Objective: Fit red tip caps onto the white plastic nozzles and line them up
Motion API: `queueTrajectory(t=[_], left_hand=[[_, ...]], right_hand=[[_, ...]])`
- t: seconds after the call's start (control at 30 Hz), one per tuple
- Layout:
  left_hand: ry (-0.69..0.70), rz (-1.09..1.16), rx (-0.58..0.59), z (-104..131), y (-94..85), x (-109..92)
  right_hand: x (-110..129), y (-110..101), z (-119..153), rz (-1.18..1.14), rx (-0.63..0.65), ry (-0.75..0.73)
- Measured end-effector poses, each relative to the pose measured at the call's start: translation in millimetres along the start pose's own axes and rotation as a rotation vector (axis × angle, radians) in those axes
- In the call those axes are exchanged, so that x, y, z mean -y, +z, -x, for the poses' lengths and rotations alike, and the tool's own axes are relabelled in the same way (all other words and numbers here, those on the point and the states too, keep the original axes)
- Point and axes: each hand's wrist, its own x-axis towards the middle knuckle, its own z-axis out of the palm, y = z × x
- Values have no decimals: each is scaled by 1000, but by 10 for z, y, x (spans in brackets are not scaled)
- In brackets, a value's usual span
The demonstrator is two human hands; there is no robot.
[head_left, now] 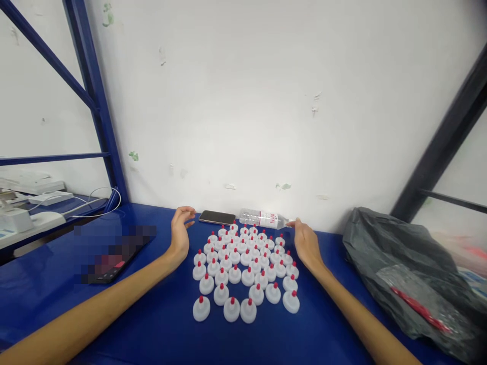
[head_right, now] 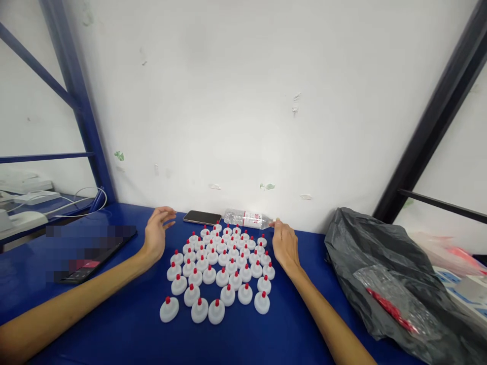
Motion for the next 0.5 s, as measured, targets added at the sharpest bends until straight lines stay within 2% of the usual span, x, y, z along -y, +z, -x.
queueTrajectory(t=[0.1,0.2,0.37,0.5], left_hand=[[-75,-46,-52,-272,57,148],[-166,-102,10,-402,108,305],[-285,-146,174,-405,126,408],[-316,-157,234,-383,113,383]], right_hand=[[-58,-33,36,148,42,-100],[-58,-95,69,266,84,-176],[-71,-137,56,366,170,-200],[-137,-116,54,370,268,-222]])
